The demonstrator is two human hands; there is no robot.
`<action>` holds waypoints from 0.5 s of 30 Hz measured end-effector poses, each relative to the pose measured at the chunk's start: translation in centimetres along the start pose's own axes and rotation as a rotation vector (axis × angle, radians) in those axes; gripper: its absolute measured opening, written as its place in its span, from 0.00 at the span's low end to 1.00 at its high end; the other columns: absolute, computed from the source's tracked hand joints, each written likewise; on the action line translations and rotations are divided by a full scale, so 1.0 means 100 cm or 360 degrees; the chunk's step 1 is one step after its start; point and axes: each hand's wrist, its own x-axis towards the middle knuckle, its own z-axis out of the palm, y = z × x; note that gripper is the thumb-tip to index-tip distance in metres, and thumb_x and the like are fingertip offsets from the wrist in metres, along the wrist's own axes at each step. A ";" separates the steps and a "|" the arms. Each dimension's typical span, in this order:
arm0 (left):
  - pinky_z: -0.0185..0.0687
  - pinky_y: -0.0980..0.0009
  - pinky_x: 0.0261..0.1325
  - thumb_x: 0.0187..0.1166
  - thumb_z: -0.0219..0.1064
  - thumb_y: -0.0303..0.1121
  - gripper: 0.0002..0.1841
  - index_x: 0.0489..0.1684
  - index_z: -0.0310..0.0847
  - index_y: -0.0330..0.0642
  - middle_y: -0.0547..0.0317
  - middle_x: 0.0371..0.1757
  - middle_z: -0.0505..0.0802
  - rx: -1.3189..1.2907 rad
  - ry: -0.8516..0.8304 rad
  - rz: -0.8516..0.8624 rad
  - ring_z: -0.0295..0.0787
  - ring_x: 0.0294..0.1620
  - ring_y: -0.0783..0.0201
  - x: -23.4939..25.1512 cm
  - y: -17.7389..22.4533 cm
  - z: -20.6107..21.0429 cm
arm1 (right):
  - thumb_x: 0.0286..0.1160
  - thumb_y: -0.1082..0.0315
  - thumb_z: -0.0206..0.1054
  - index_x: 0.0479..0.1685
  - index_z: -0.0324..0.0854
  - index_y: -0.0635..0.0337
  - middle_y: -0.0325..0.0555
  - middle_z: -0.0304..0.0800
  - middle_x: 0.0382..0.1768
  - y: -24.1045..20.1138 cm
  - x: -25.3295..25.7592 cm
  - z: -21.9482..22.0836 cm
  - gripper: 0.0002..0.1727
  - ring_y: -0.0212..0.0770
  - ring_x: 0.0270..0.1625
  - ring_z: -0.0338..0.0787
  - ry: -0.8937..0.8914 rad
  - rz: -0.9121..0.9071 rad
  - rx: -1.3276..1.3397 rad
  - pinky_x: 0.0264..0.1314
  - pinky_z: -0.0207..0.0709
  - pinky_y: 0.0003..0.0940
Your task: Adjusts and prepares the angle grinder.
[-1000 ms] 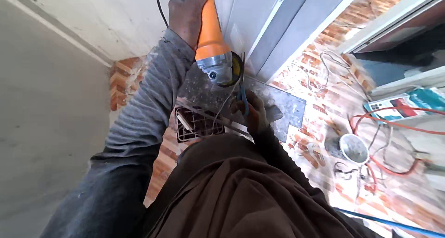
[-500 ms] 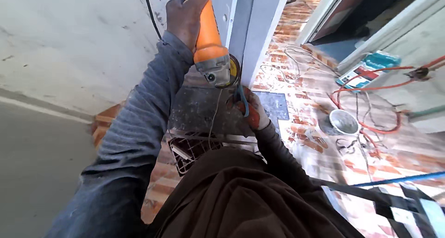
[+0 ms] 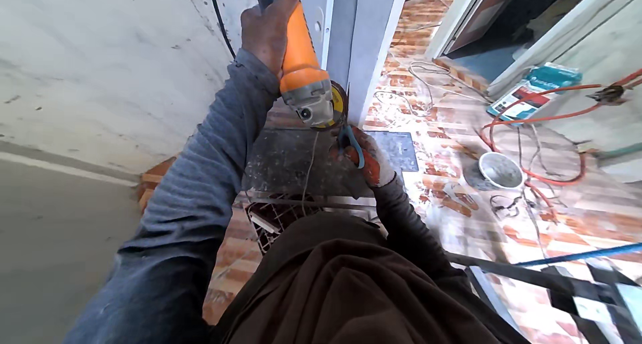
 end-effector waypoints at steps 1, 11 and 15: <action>0.96 0.58 0.37 0.81 0.68 0.54 0.23 0.46 0.84 0.40 0.55 0.33 0.94 -0.0004 -0.0007 -0.0008 0.96 0.33 0.59 0.000 0.000 0.000 | 0.74 0.47 0.69 0.66 0.79 0.64 0.44 0.91 0.45 -0.001 0.002 0.000 0.31 0.34 0.43 0.89 0.0033 -0.0011 -0.0053 0.46 0.86 0.33; 0.96 0.59 0.38 0.80 0.68 0.57 0.24 0.48 0.84 0.41 0.56 0.35 0.94 0.0043 -0.0047 -0.0093 0.96 0.34 0.60 -0.002 0.000 0.003 | 0.68 0.48 0.75 0.59 0.83 0.61 0.42 0.91 0.39 0.004 0.002 -0.006 0.28 0.33 0.35 0.88 0.0147 -0.0038 0.0001 0.35 0.84 0.31; 0.96 0.58 0.40 0.80 0.68 0.58 0.25 0.50 0.85 0.41 0.55 0.37 0.95 0.0040 -0.0046 -0.0132 0.96 0.36 0.60 -0.001 -0.005 0.004 | 0.66 0.52 0.76 0.57 0.84 0.63 0.42 0.92 0.38 0.003 -0.004 -0.009 0.27 0.33 0.35 0.89 0.0203 -0.0067 -0.0014 0.36 0.86 0.31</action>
